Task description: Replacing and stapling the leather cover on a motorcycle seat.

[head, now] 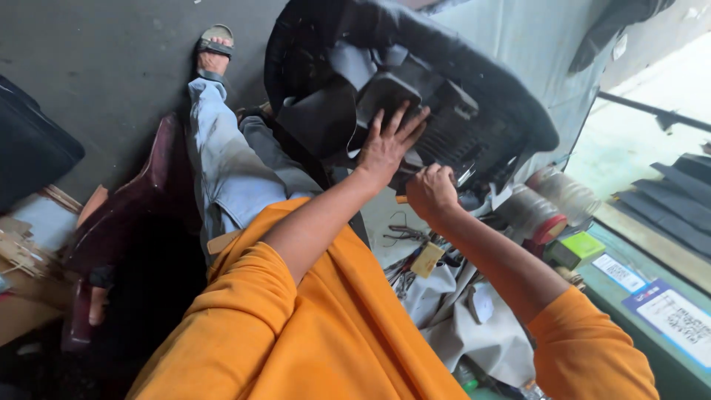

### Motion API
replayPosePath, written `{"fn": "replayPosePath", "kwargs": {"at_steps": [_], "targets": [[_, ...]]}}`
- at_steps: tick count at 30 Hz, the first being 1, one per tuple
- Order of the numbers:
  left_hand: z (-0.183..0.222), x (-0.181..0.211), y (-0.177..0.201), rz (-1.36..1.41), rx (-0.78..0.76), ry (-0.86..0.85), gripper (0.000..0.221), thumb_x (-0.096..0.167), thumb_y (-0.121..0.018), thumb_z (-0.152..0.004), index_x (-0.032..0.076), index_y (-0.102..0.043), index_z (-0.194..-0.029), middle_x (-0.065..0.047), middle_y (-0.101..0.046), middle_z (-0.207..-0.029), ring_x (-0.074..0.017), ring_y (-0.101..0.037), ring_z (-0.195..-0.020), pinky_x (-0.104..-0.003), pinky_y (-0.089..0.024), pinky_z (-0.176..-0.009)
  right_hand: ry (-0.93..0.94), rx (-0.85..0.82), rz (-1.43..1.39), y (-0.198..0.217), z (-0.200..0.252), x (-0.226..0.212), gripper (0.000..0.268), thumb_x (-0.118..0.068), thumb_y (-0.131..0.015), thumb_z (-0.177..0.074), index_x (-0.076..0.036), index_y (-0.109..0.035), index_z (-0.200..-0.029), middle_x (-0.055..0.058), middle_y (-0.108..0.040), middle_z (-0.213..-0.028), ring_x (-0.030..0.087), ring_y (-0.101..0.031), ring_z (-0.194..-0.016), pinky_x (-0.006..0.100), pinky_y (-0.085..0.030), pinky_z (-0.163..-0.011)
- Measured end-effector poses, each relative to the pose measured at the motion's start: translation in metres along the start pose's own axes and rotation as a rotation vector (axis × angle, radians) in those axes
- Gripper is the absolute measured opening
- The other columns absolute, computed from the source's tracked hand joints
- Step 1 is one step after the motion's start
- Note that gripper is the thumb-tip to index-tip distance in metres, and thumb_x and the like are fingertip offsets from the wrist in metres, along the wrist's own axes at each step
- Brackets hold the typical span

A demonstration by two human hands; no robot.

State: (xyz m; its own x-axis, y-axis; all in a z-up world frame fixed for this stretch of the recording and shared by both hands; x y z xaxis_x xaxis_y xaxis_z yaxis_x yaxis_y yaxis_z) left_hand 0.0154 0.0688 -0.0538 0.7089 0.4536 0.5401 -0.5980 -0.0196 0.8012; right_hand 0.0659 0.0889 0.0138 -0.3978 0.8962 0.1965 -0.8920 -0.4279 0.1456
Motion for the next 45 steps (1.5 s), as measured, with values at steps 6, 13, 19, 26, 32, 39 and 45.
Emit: {"fn": "replayPosePath", "kwargs": {"at_steps": [6, 13, 19, 26, 32, 39, 45], "targets": [[0.011, 0.009, -0.016, -0.088, 0.093, -0.041, 0.084, 0.019, -0.058, -0.094, 0.029, -0.021, -0.168, 0.002, 0.010, -0.172, -0.0326, -0.003, -0.159, -0.059, -0.015, -0.122, 0.027, -0.043, -0.035, -0.018, -0.012, -0.017, 0.023, -0.023, -0.065, -0.087, -0.004, -0.077, -0.092, 0.018, -0.073, -0.090, 0.035, -0.069, -0.080, 0.053, -0.051, -0.062], [0.018, 0.017, -0.025, -0.098, 0.138, -0.074, 0.080, 0.020, -0.056, -0.098, 0.028, -0.021, -0.170, 0.005, 0.007, -0.175, -0.0306, -0.007, -0.160, -0.056, -0.022, -0.122, -0.049, 0.009, -0.051, -0.027, -0.018, -0.022, 0.026, -0.022, -0.063, -0.085, -0.001, -0.078, -0.090, 0.023, -0.074, -0.088, 0.040, -0.071, -0.078, 0.058, -0.053, -0.067], [0.018, 0.015, -0.025, -0.157, 0.188, -0.057, 0.079, 0.019, -0.056, -0.098, 0.030, -0.024, -0.169, 0.006, 0.007, -0.175, -0.0301, -0.008, -0.159, -0.053, -0.023, -0.119, -0.013, 0.025, 0.044, -0.022, -0.020, -0.013, 0.026, -0.027, -0.064, -0.078, -0.006, -0.077, -0.083, 0.022, -0.074, -0.084, 0.039, -0.072, -0.075, 0.054, -0.054, -0.063], [0.013, 0.012, -0.005, -0.102, 0.240, -0.071, 0.076, 0.020, -0.057, -0.097, 0.028, -0.029, -0.167, 0.005, 0.007, -0.175, -0.0305, -0.006, -0.160, -0.054, -0.021, -0.120, 0.059, 0.138, -0.088, -0.043, -0.002, -0.015, 0.012, -0.018, -0.065, -0.083, -0.014, -0.074, -0.076, 0.003, -0.073, -0.076, 0.022, -0.071, -0.069, 0.039, -0.044, -0.055], [-0.012, -0.002, 0.023, 0.017, -0.030, -0.036, 0.084, 0.022, -0.065, -0.086, 0.023, -0.032, -0.163, -0.004, 0.006, -0.173, -0.0372, -0.003, -0.157, -0.057, -0.017, -0.121, -0.392, 0.151, -0.186, 0.002, 0.102, 0.007, 0.045, -0.018, -0.063, -0.081, -0.006, -0.060, -0.124, 0.010, -0.063, -0.117, 0.029, -0.058, -0.114, 0.070, -0.049, -0.083], [-0.011, -0.009, 0.047, 0.037, -0.121, -0.055, 0.115, 0.044, -0.086, -0.065, 0.023, -0.029, -0.163, -0.006, 0.009, -0.171, -0.0385, 0.000, -0.156, -0.059, -0.017, -0.121, -0.416, -0.278, -0.906, -0.134, 0.131, -0.094, 0.040, -0.016, -0.061, -0.084, -0.009, -0.059, -0.124, 0.014, -0.065, -0.127, 0.034, -0.060, -0.123, 0.054, -0.054, -0.091], [-0.005, -0.008, 0.047, 0.008, -0.120, -0.039, 0.128, 0.057, -0.092, -0.055, 0.020, -0.031, -0.161, -0.011, 0.003, -0.170, -0.0404, -0.004, -0.156, -0.061, -0.018, -0.120, -0.336, -0.246, -1.204, -0.214, 0.079, -0.146, 0.034, -0.021, -0.061, -0.083, -0.011, -0.067, -0.116, 0.017, -0.071, -0.124, 0.038, -0.063, -0.120, 0.049, -0.052, -0.096]]}}
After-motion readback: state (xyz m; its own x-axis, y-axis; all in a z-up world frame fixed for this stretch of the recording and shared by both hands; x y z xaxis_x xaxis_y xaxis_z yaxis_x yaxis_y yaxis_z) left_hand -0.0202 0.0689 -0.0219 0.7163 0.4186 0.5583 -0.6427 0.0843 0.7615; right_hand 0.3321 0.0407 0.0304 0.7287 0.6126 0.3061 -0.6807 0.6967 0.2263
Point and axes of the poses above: each hand's wrist, its own z-axis away from the middle knuckle, its own y-axis out of the back of the hand, x = y × z, the point moved 8 cm from there along -z, towards the middle knuckle
